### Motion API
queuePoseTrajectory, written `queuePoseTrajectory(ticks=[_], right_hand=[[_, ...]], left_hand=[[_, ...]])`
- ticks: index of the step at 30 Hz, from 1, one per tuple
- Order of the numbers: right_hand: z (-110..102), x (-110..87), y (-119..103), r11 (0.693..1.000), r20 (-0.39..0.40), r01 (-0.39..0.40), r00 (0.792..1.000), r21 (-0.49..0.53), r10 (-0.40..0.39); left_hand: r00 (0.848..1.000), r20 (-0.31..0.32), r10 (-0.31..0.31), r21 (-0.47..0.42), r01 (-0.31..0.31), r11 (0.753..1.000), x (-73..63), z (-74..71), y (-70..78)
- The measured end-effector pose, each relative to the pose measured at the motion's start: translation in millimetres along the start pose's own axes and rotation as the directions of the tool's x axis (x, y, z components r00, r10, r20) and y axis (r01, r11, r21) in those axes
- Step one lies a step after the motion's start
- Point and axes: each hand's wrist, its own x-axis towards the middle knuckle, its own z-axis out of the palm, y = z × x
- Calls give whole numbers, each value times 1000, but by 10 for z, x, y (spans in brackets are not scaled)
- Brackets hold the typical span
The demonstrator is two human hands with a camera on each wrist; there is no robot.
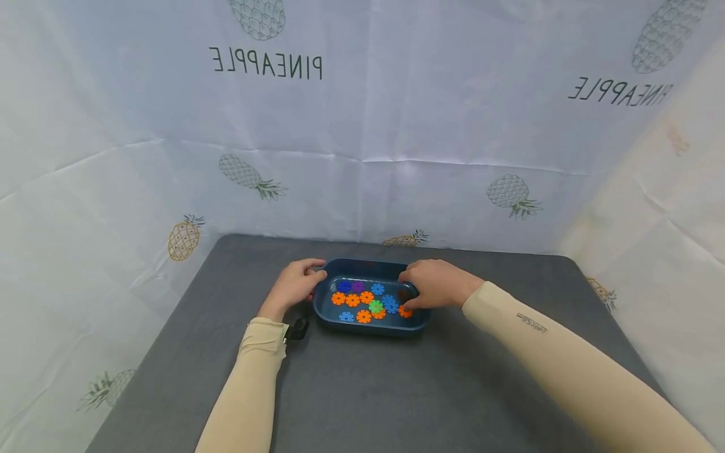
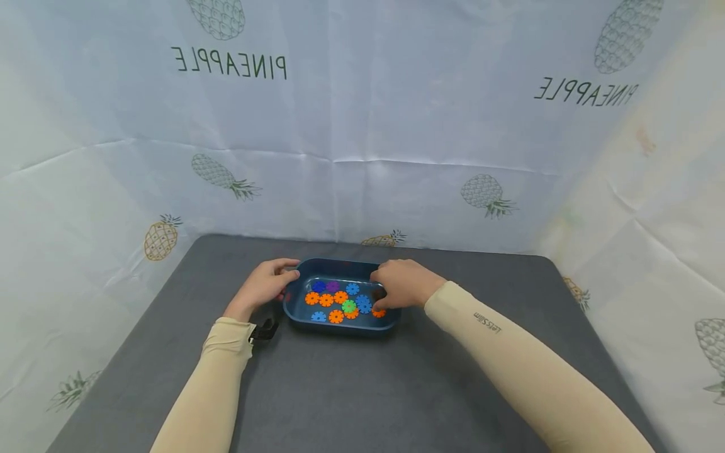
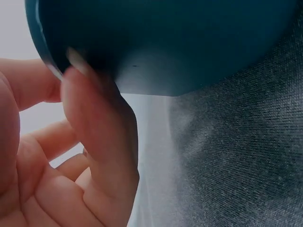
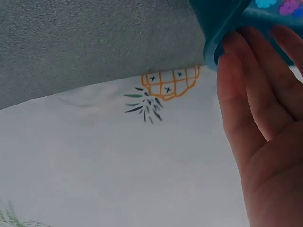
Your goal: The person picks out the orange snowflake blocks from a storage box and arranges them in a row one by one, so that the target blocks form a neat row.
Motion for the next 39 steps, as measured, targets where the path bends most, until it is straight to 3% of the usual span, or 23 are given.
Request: queuePoseTrajectory(ticks=[7, 17, 25, 39], right_hand=[[-31, 142, -89, 1000, 99, -7, 995, -6, 8], [52, 325, -155, 999, 204, -29, 978, -21, 33], [157, 441, -205, 992, 211, -23, 976, -124, 49], [154, 467, -333, 990, 230, -35, 971, -136, 65]], left_hand=[[1000, 10, 28, -21, -28, 999, 4, -18, -7], [1000, 6, 23, -23, -23, 999, 37, -2, -25], [1000, -2, 15, -19, -15, 1000, 39, 2, -9], [1000, -11, 7, -17, -7, 1000, 48, 22, -6]])
